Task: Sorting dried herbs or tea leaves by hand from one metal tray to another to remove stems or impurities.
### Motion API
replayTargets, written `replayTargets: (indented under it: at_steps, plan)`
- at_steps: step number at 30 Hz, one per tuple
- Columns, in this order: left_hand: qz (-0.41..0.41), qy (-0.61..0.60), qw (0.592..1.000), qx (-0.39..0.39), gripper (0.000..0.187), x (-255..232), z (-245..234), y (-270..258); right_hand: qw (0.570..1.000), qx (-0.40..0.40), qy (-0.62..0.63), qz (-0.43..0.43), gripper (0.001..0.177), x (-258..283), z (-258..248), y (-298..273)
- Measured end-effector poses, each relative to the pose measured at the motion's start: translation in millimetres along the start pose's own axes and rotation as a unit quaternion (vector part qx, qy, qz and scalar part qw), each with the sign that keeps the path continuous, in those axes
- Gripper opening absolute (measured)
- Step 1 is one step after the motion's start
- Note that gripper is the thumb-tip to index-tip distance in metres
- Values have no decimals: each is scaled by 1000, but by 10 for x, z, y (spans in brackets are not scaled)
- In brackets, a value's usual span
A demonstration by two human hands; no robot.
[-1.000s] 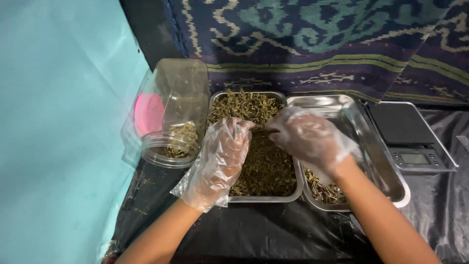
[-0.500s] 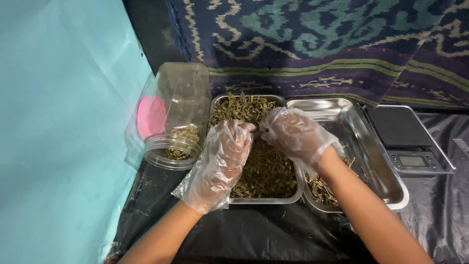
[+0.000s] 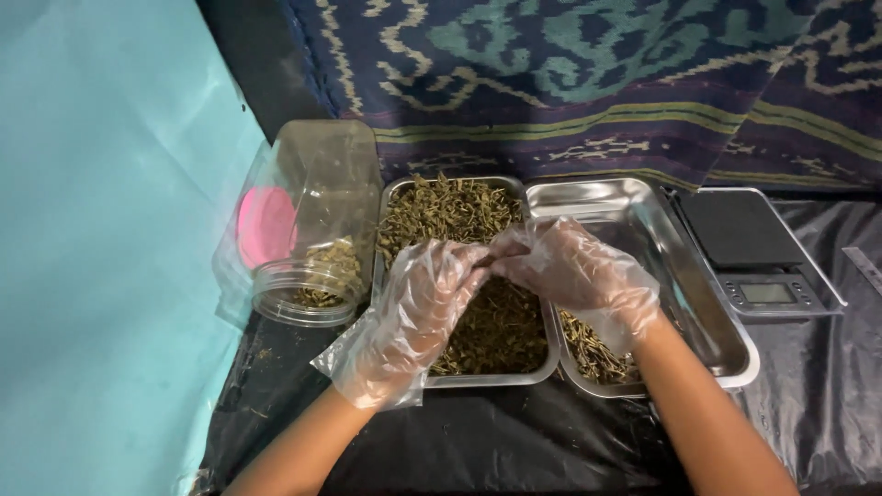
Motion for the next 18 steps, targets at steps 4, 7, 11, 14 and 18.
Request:
replayTargets:
  at_steps: [4,7,11,14,18]
  plan:
    - [-13,-45,999,-8,25,29,-71,-16,998,-30,38,-26,46,-147,137,71]
    - [29,-47,997,-45,14,-130,-408,84,991,-80,91,-62,48,-128,75,46]
    - [18,-186,981,-40,9,16,-315,68,997,-32,54,38,36,26,-181,-60]
    - [18,-204,978,-48,9,37,-339,58,984,-2,45,174,40,19,-440,-179]
    - [11,-250,967,-41,8,-15,-488,114,966,22,-25,258,41,-464,-337,-399]
Point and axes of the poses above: each hand's wrist, its own y-axis towards the middle knuckle, its own z-axis out of the palm, x = y × z, the point moved 6 cm from there along y, towards the middle knuckle, and after that the axes turned 6 degrees about z, right-handed, at the moved point
